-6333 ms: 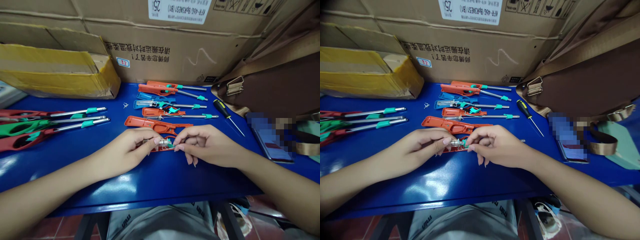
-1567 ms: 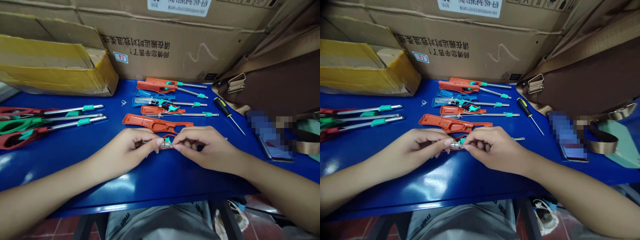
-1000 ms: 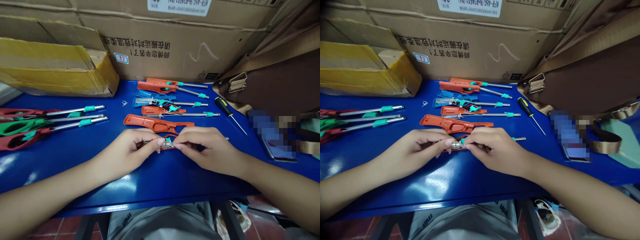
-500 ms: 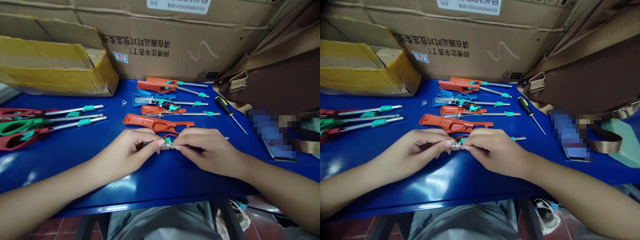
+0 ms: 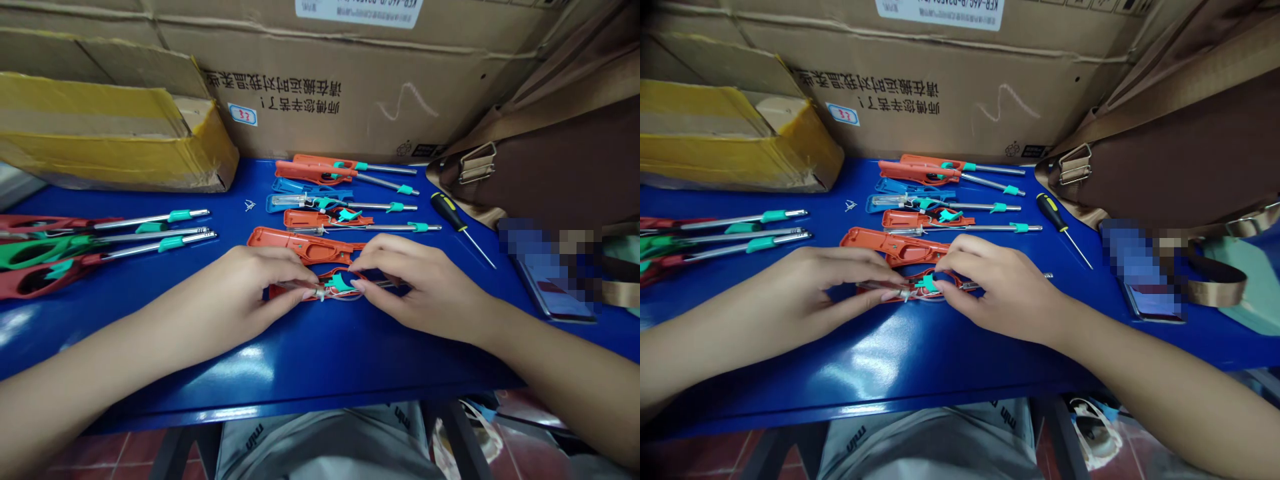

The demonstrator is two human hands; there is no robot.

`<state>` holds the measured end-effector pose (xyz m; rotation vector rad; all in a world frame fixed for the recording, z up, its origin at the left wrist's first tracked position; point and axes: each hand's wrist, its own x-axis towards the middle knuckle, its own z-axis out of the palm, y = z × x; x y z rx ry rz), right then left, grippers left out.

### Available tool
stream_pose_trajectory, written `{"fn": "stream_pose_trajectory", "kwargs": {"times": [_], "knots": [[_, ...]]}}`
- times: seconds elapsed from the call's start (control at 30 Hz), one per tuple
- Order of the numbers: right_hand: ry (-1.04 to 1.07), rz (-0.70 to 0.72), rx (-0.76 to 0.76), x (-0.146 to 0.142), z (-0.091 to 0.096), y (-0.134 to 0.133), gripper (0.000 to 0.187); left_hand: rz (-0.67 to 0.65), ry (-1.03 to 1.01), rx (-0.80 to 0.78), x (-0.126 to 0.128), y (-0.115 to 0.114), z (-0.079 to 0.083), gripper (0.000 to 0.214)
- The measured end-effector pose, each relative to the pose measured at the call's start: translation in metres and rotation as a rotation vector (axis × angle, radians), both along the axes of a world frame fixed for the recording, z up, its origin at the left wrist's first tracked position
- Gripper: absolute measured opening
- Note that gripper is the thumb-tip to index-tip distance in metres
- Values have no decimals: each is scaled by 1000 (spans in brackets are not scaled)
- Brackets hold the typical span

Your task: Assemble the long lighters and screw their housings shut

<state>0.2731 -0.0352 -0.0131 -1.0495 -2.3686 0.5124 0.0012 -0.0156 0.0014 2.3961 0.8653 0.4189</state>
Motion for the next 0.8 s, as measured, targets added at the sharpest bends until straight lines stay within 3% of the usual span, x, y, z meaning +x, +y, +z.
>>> {"fn": "stream_pose_trajectory", "kwargs": {"times": [0.3, 0.8], "knots": [[-61, 26, 0, 0, -2, 0, 16, 44, 106, 103, -1, -3, -3, 15], [-180, -15, 3, 1, -3, 2, 18, 39, 147, 20, -8, 4, 0, 18]]}}
